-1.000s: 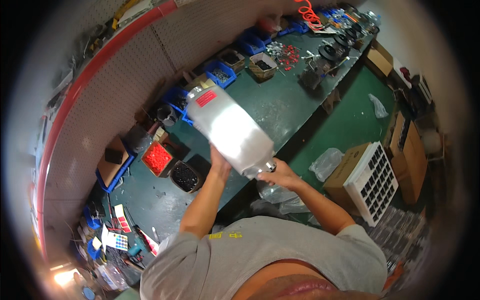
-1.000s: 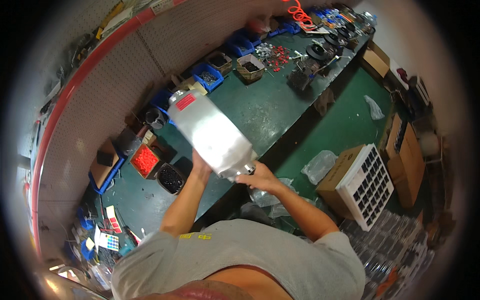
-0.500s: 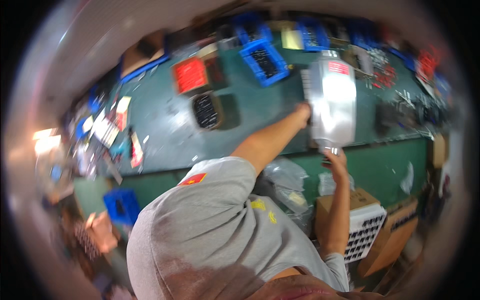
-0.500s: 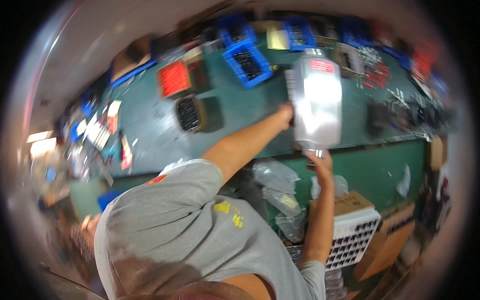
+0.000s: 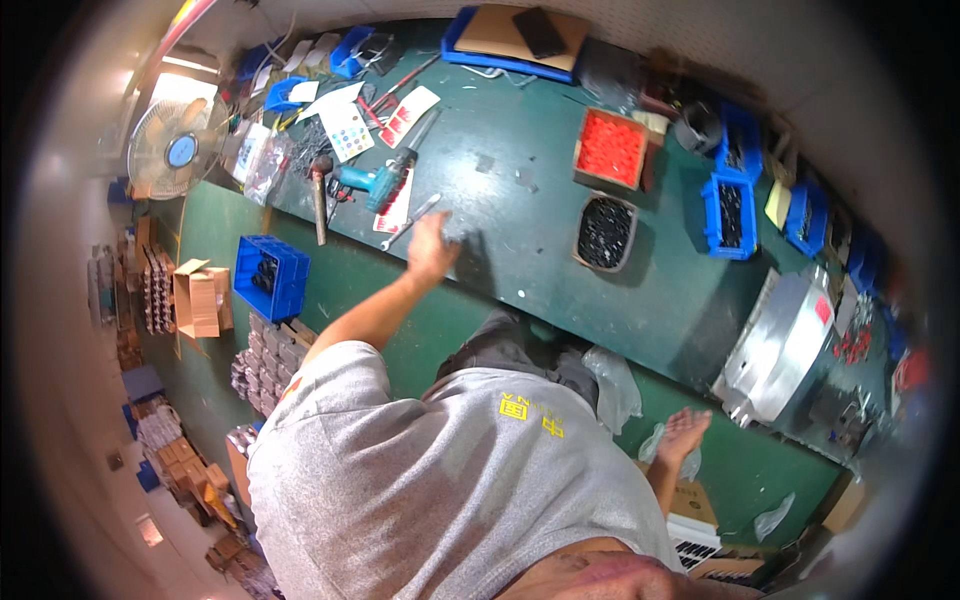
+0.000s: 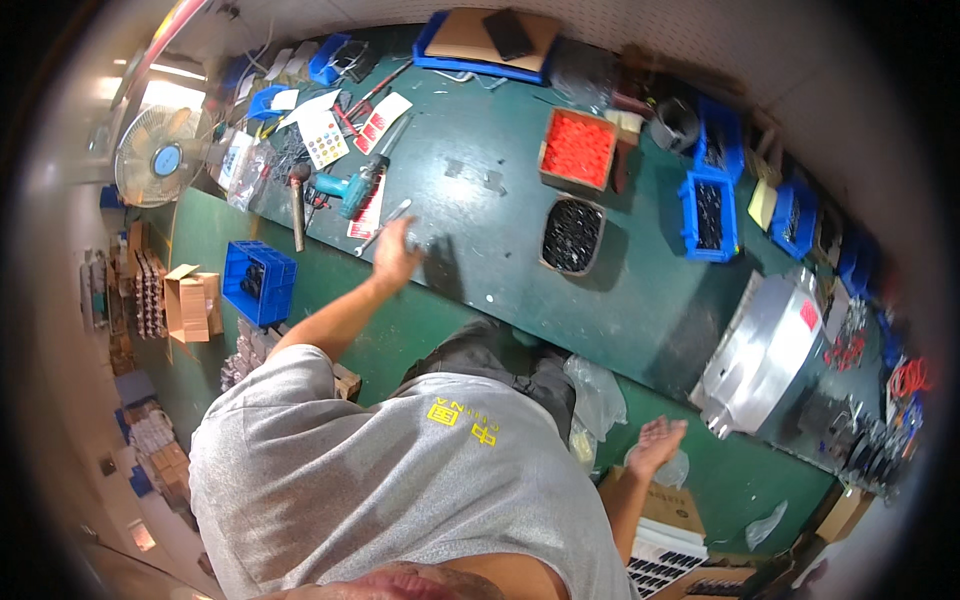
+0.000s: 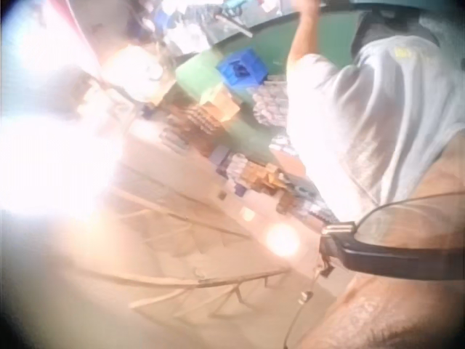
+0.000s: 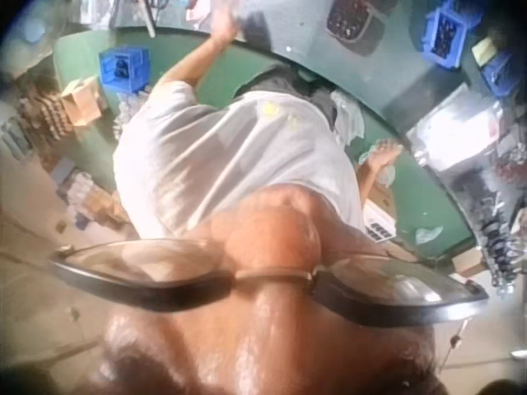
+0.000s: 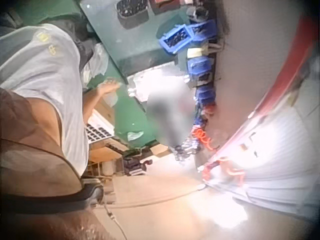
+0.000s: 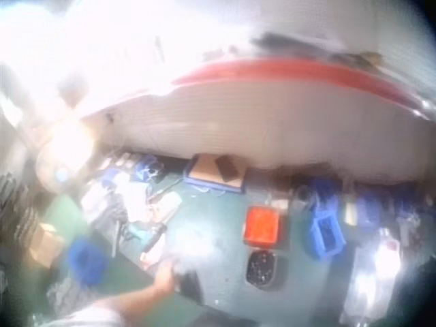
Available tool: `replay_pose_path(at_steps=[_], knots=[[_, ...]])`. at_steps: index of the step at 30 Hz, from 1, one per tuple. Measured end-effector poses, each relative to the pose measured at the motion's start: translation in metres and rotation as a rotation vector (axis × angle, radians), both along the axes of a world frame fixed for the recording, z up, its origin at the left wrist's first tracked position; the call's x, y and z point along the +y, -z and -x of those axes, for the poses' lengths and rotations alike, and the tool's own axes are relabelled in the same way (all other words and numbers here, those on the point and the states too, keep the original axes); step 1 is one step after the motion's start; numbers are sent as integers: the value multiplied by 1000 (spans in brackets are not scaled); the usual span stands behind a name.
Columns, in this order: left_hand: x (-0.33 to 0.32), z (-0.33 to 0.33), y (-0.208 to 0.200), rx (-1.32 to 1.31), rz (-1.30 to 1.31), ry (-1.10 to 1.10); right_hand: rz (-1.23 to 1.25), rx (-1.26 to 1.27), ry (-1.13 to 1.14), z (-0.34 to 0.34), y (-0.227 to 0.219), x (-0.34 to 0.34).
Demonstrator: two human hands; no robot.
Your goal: The person unpacks a silver metal housing and applies several colored stickers to its surface. They then use a cordless drill to fasten screws into the housing. Finally, they connect wires to a heat sink component and secure them with red wire connectors.
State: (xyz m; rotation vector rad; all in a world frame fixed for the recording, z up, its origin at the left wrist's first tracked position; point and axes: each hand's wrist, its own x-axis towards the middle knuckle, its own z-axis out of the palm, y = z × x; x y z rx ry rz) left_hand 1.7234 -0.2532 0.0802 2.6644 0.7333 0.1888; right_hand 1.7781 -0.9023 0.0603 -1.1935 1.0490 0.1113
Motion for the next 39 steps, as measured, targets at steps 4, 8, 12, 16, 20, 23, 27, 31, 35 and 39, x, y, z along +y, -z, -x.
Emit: replay_pose_path(at_steps=[4,8,12,16,20,23,27,31,35,39], knots=[[150,15,6,272,-234,-123,59,107,-321,40,29,105],[238,22,13,413,-400,54,-79,134,-858,23,-18,256],[287,17,28,400,-447,192,-84,95,-1145,-7,-35,367],[312,0,42,542,-434,261,-76,-6,-1328,-34,-45,466],[311,-5,19,488,-310,302,-160,-34,-1444,-55,-49,544],[275,-1,-8,467,-202,327,-182,-78,-1338,-61,-59,590],[192,0,-43,309,44,382,-377,71,-1180,-66,-68,630],[185,-10,-42,-56,416,629,-373,-19,-1050,-59,-60,621],[266,-38,16,-301,249,-7,-309,31,-991,-54,-41,556],[311,-82,38,-188,119,-98,-313,64,-907,-48,-45,509]])
